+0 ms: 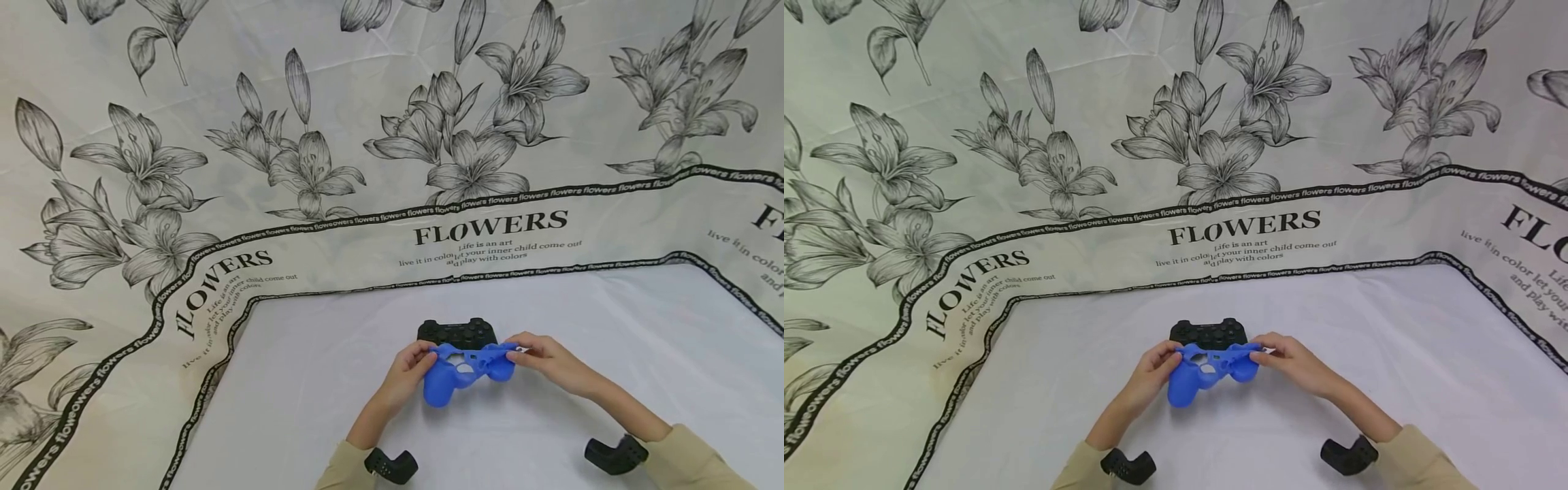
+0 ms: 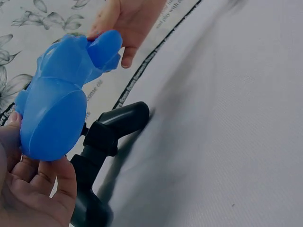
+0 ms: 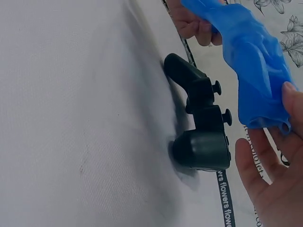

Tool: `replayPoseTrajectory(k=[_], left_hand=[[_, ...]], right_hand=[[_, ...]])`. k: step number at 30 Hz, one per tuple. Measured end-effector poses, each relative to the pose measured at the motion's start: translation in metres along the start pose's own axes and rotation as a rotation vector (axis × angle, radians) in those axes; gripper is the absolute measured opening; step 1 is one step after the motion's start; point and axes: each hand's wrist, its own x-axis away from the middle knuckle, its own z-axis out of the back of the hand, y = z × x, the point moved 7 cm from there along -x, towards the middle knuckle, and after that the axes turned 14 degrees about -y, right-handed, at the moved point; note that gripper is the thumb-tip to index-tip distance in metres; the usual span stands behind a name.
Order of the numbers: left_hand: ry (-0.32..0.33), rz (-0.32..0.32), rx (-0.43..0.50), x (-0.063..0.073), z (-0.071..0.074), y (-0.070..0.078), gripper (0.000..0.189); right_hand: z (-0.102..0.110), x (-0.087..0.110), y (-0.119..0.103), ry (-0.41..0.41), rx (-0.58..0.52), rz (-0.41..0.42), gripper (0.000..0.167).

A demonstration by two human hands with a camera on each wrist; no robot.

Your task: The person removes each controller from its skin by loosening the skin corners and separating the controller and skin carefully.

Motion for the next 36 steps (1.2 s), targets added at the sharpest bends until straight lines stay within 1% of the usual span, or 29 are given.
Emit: replayPoseTrajectory(k=[4,9,12,15,18,21,24,27,30,31,36], left_hand=[[0.012,-0.005,-0.019,0.000,0.002,-0.002,0.029],[0.000,-0.004,-0.028,-0.001,0.001,-0.003,0.030],[-0.010,-0.001,-0.033,-0.001,0.000,-0.003,0.031],[-0.010,-0.006,-0.027,-0.001,0.000,-0.003,0.031],[0.010,-0.009,-0.025,-0.001,0.000,-0.003,0.030],[0.062,-0.004,-0.020,0.000,0.002,-0.003,0.029],[0.098,-0.010,-0.026,0.000,0.003,-0.002,0.029],[0.088,-0.015,-0.053,0.001,-0.001,0.000,0.030],[0.070,-0.015,-0.083,0.001,-0.004,0.002,0.030],[0.066,-0.015,-0.092,0.001,-0.005,0.001,0.030],[0.065,-0.010,-0.110,0.002,-0.005,0.000,0.030]], right_hand=[[-0.007,-0.001,-0.001,-0.118,-0.091,0.074,0.021],[-0.016,-0.003,0.000,-0.279,-0.177,0.114,0.024],[-0.020,-0.003,-0.001,-0.344,-0.209,0.149,0.027],[-0.021,-0.003,-0.002,-0.373,-0.217,0.177,0.028],[-0.022,-0.004,-0.003,-0.371,-0.210,0.192,0.028],[-0.021,-0.003,-0.005,-0.348,-0.208,0.219,0.028],[-0.020,-0.002,-0.006,-0.313,-0.214,0.226,0.024],[-0.017,-0.001,-0.003,-0.233,-0.187,0.202,0.023],[-0.012,0.001,0.002,-0.144,-0.147,0.160,0.028],[-0.011,0.001,0.003,-0.126,-0.138,0.147,0.029],[-0.008,0.003,0.006,-0.096,-0.055,0.119,0.026]])
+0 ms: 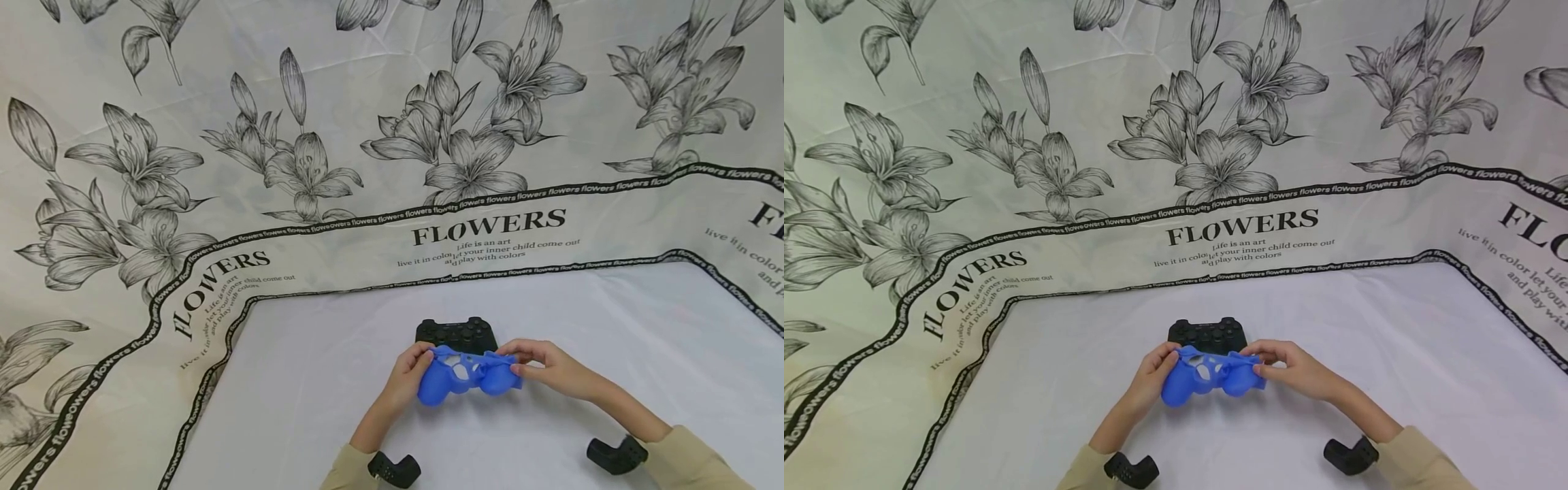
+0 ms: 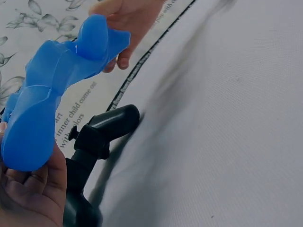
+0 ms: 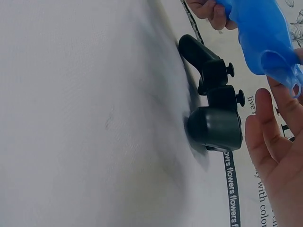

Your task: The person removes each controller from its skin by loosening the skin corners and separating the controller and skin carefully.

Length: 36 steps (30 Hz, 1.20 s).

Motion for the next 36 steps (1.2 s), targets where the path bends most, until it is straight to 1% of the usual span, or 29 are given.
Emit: replayPoseTrajectory(k=[3,7,11,17,19,21,23,27,29,31,34,36], left_hand=[[-0.001,0.014,0.008,0.000,0.001,-0.002,0.030],[-0.007,0.026,0.021,0.000,0.000,-0.004,0.030],[0.000,0.029,0.037,-0.002,0.000,-0.006,0.030],[0.037,0.051,0.073,-0.002,0.000,-0.008,0.031],[0.042,0.049,0.082,-0.002,-0.001,-0.008,0.031],[0.044,0.042,0.086,-0.002,-0.003,-0.008,0.031],[0.045,0.031,0.090,-0.003,-0.004,-0.006,0.030],[0.052,0.002,0.085,-0.003,-0.006,-0.001,0.030],[0.047,-0.012,0.074,-0.002,-0.006,0.001,0.030],[0.034,-0.021,0.063,-0.001,-0.007,0.003,0.030],[0.008,-0.030,0.057,0.000,-0.009,0.004,0.029],[-0.007,-0.029,0.059,0.000,-0.010,0.003,0.029]], right_hand=[[0.000,0.001,-0.003,-0.013,0.084,-0.003,0.024],[-0.003,0.001,-0.006,-0.074,0.153,0.015,0.026],[-0.007,-0.001,-0.010,-0.148,0.145,0.047,0.026],[-0.014,-0.004,-0.012,-0.246,0.140,0.059,0.029],[-0.015,-0.004,-0.012,-0.255,0.123,0.057,0.032],[-0.015,-0.004,-0.013,-0.258,0.076,0.063,0.030],[-0.015,-0.006,-0.014,-0.256,0.020,0.076,0.027],[-0.016,-0.011,-0.016,-0.272,-0.112,0.128,0.017],[-0.016,-0.012,-0.015,-0.273,-0.184,0.136,0.014],[-0.015,-0.011,-0.014,-0.265,-0.233,0.141,0.018],[-0.014,-0.010,-0.011,-0.237,-0.222,0.141,0.029],[-0.013,-0.009,-0.011,-0.222,-0.182,0.155,0.030]])
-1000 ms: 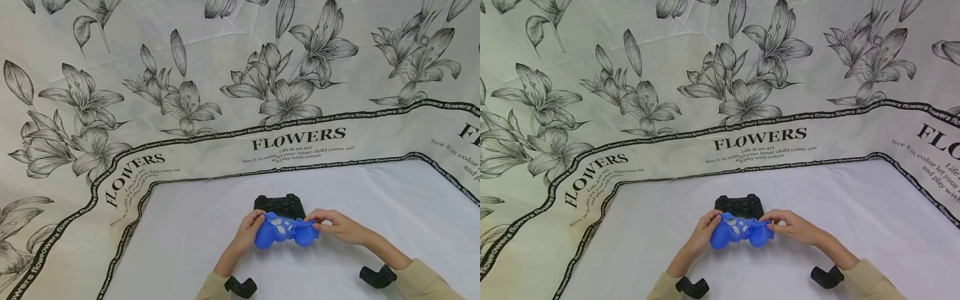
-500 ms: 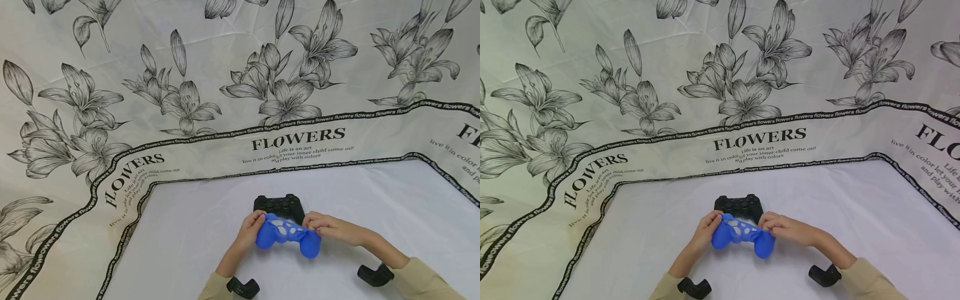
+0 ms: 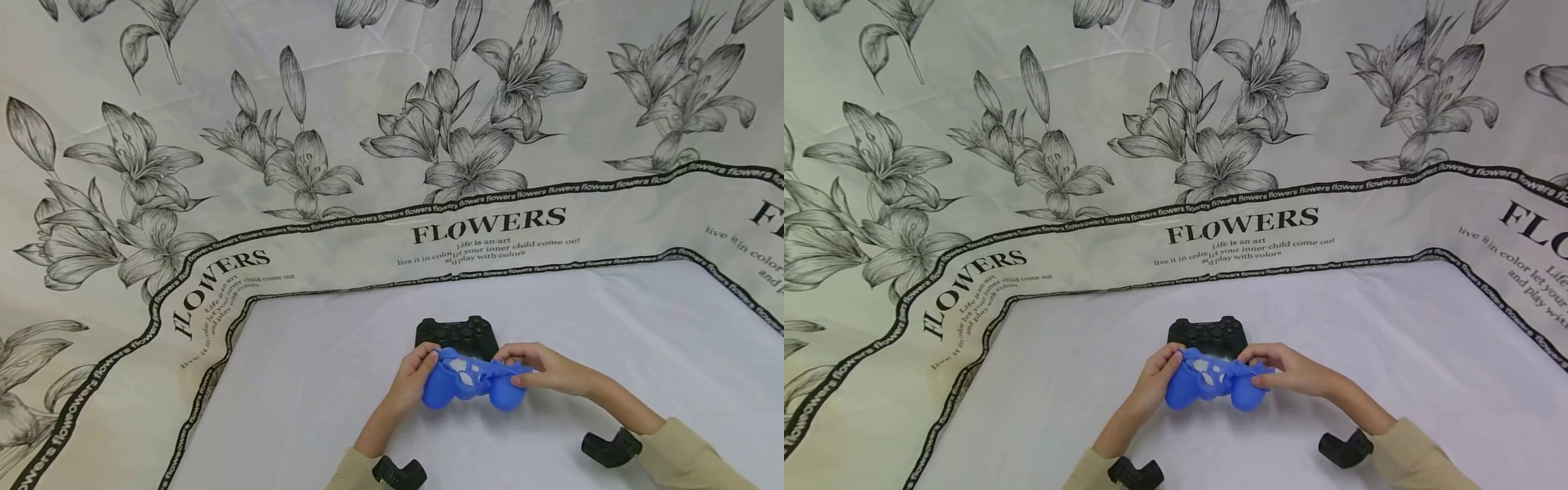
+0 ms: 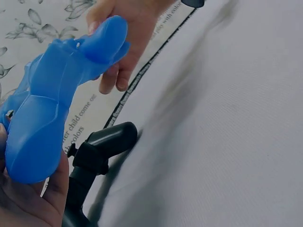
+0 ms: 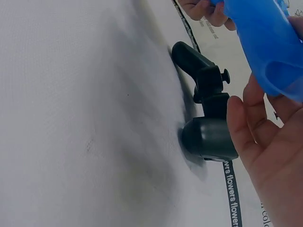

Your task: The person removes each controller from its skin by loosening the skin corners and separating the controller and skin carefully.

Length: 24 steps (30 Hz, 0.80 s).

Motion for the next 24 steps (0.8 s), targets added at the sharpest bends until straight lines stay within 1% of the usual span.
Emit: replayPoseTrajectory(k=[2,6,8,11,15,18,21,24], left_hand=[[-0.010,-0.005,0.006,-0.0006,-0.0009,-0.0003,0.029],[-0.014,-0.003,0.020,-0.0011,-0.0013,-0.0008,0.029],[-0.011,0.002,0.025,-0.0014,-0.0009,-0.0013,0.030],[-0.016,0.020,0.029,-0.0022,-0.0005,-0.0027,0.031],[-0.035,0.022,0.033,-0.0031,-0.0013,-0.0035,0.033],[-0.033,0.024,0.035,-0.0029,-0.0019,-0.0030,0.033],[-0.002,0.026,0.034,-0.0024,-0.0004,-0.0033,0.032],[0.032,0.019,0.037,-0.0018,0.0018,-0.0030,0.032]], right_hand=[[0.0012,0.0004,-0.0009,0.006,0.031,0.010,0.030],[0.0014,-0.0009,-0.0031,-0.020,0.036,0.032,0.031],[0.0007,-0.0016,-0.0037,-0.040,0.041,0.032,0.032],[-0.0004,-0.0027,-0.0029,-0.058,0.066,0.002,0.033],[-0.0033,-0.0051,-0.0032,-0.090,0.120,-0.002,0.025],[-0.0052,-0.0068,-0.0045,-0.113,0.142,0.021,0.021],[-0.0056,-0.0080,-0.0047,-0.118,0.107,0.019,0.023],[-0.0057,-0.0075,-0.0041,-0.103,0.031,0.004,0.023]])
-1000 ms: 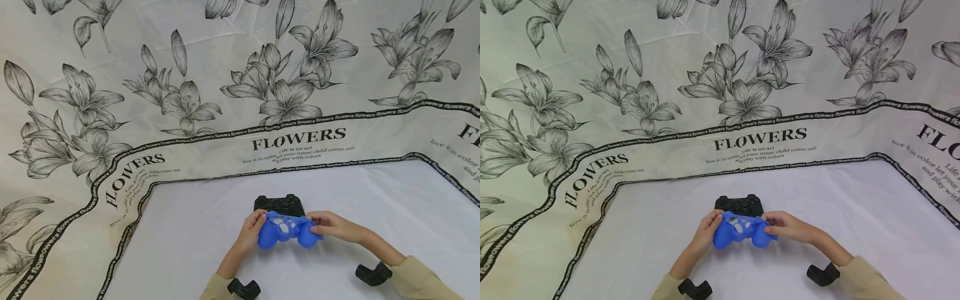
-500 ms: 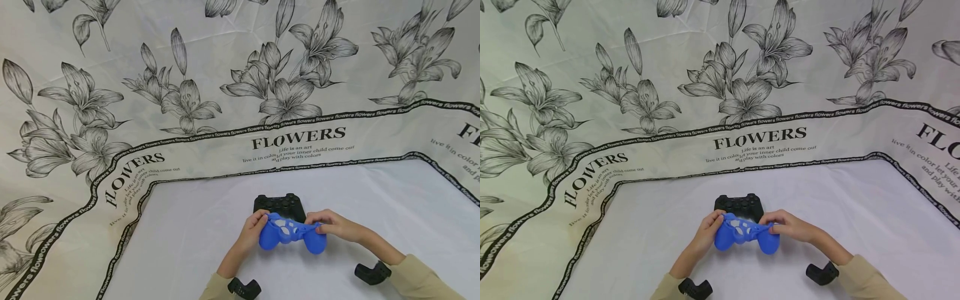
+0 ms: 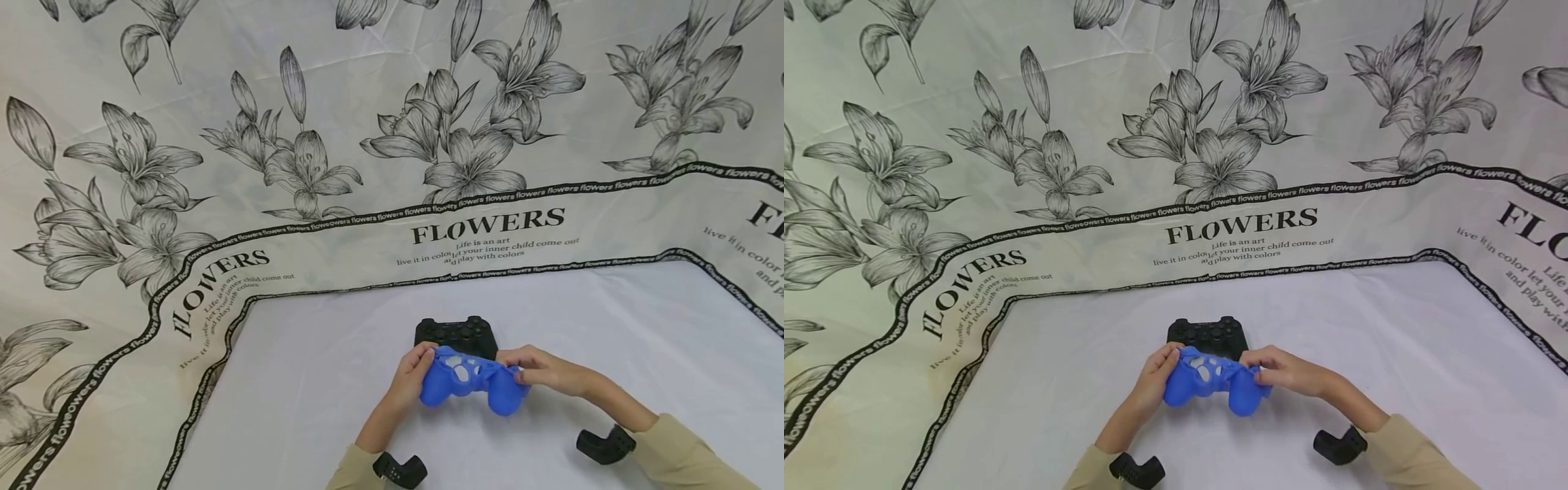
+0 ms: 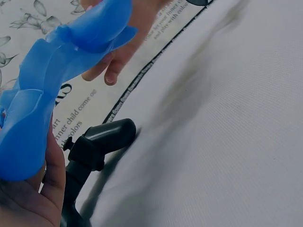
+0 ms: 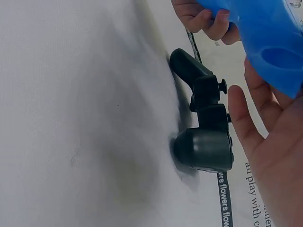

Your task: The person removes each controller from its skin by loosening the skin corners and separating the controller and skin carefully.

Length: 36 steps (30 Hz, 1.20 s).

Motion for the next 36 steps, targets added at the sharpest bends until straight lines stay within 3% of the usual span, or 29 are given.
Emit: replayPoseTrajectory(k=[9,14,19,26,29,32,36], left_hand=[[-0.032,-0.021,-0.033,-0.001,-0.002,0.005,0.031],[-0.047,-0.018,-0.025,-0.001,-0.002,0.003,0.031],[-0.038,-0.003,-0.028,-0.001,-0.002,0.003,0.032],[-0.003,0.011,-0.013,-0.002,-0.004,0.002,0.031],[0.022,0.016,-0.015,-0.002,-0.004,0.001,0.031],[0.036,0.004,-0.023,-0.001,-0.002,0.001,0.031],[0.036,0.005,-0.045,0.004,0.001,0.001,0.031]], right_hand=[[0.005,0.006,0.007,0.218,0.067,-0.117,0.022],[0.004,0.003,0.002,0.152,0.070,-0.048,0.023],[0.003,-0.001,0.003,0.046,0.050,-0.050,0.023],[0.000,-0.006,0.001,0.003,0.129,-0.017,0.019],[0.000,-0.007,0.000,0.016,0.075,0.002,0.017],[0.002,-0.002,0.001,0.070,0.019,0.020,0.029],[0.005,0.005,0.004,0.142,0.000,-0.017,0.037]])
